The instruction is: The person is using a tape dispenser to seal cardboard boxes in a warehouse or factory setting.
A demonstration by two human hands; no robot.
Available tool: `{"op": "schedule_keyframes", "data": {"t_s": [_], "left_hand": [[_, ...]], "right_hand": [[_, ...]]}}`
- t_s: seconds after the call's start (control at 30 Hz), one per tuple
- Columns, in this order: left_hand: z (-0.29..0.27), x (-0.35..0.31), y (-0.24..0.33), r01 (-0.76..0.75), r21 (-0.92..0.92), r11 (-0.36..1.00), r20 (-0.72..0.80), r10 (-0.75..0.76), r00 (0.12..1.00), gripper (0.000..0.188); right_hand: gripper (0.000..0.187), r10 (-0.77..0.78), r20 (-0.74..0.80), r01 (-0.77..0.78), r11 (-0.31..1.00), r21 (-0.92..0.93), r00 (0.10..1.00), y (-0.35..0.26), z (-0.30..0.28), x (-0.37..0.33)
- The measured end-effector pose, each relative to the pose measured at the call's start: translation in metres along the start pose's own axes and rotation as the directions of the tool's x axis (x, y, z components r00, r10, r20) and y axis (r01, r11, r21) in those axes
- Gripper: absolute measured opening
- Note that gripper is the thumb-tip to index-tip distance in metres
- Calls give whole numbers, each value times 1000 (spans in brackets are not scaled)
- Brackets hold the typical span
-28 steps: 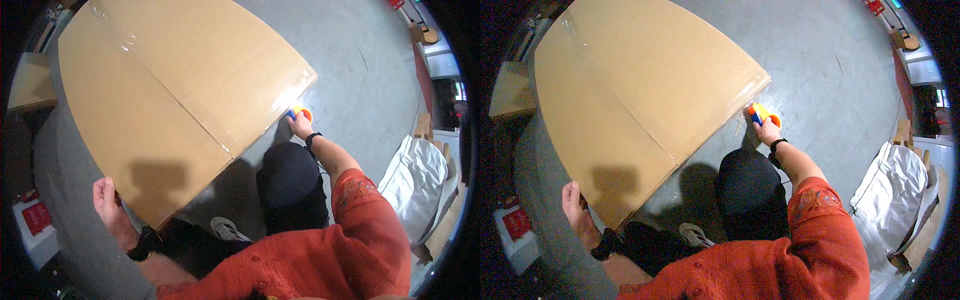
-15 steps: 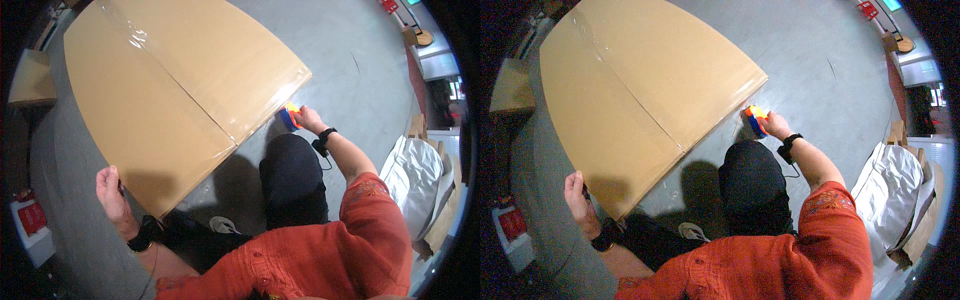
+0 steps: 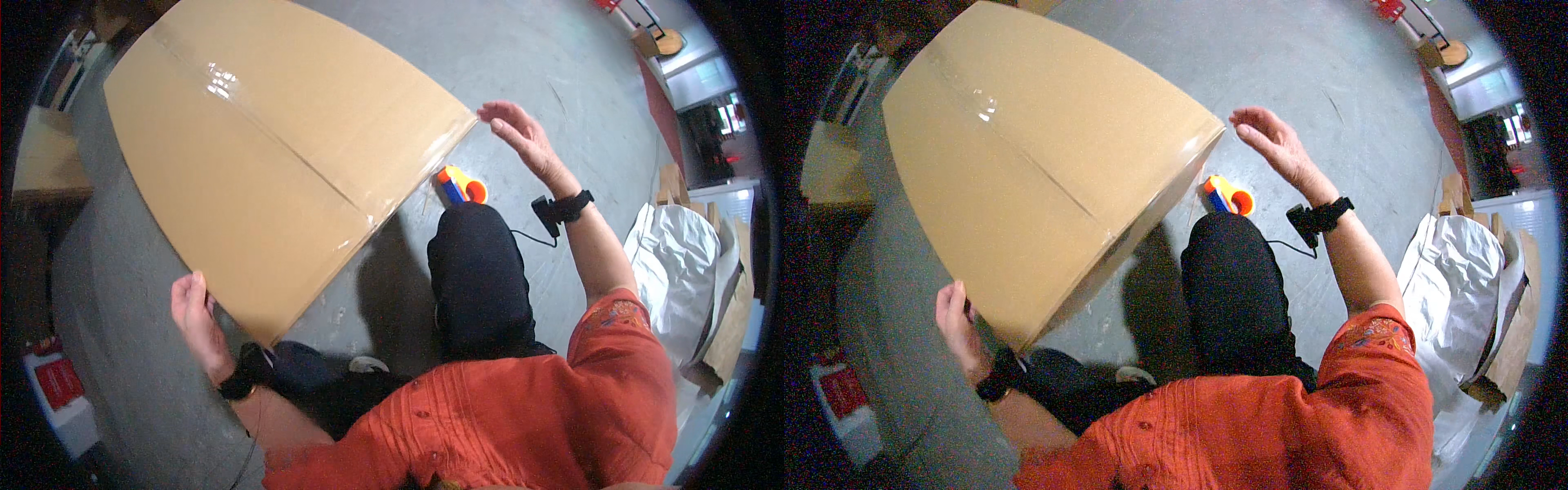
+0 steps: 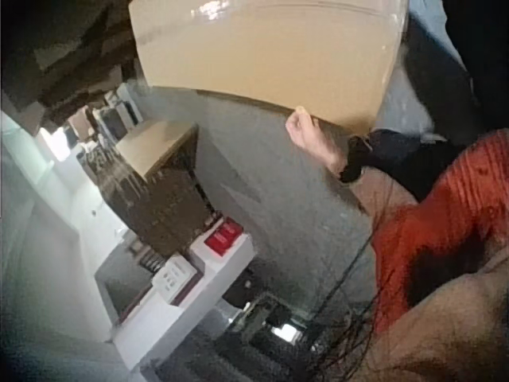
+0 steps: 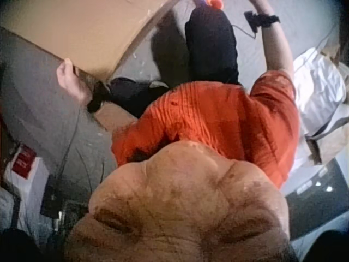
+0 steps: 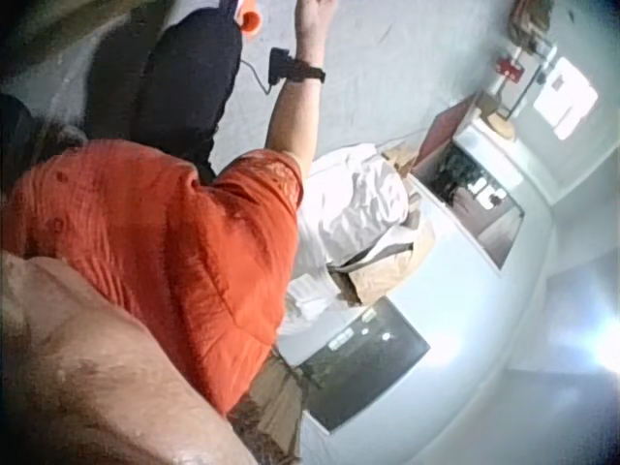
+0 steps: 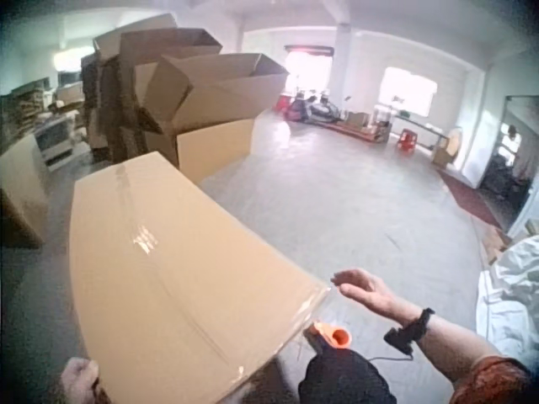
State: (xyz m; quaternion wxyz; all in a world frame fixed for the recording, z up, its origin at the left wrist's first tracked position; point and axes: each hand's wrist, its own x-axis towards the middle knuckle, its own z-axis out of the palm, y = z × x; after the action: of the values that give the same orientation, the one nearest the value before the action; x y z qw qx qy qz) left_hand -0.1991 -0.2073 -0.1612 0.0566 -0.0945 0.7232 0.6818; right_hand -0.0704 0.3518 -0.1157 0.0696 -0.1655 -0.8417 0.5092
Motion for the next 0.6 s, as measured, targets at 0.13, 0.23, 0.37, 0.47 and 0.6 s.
{"op": "schedule_keyframes", "data": {"t_s": [0.13,0.23,0.37,0.47,0.6], "left_hand": [[-6,3,-7,-67,33,997,-33,69,997,21],[-9,8,-8,-76,12,997,-25,76,997,20],[4,19,-12,-92,-7,996,-84,91,992,20],[0,39,-8,-113,43,993,-59,116,992,21],[-13,79,7,-77,93,993,-59,83,995,24]], "right_hand": [[69,-73,38,77,989,-129,997,-34,19,23],[77,71,158,-24,958,-286,985,-41,29,51],[79,116,206,-37,935,-352,972,-34,23,72],[79,206,333,-70,923,-379,920,-44,22,90],[80,97,242,-12,943,-331,965,-62,42,90]]}}
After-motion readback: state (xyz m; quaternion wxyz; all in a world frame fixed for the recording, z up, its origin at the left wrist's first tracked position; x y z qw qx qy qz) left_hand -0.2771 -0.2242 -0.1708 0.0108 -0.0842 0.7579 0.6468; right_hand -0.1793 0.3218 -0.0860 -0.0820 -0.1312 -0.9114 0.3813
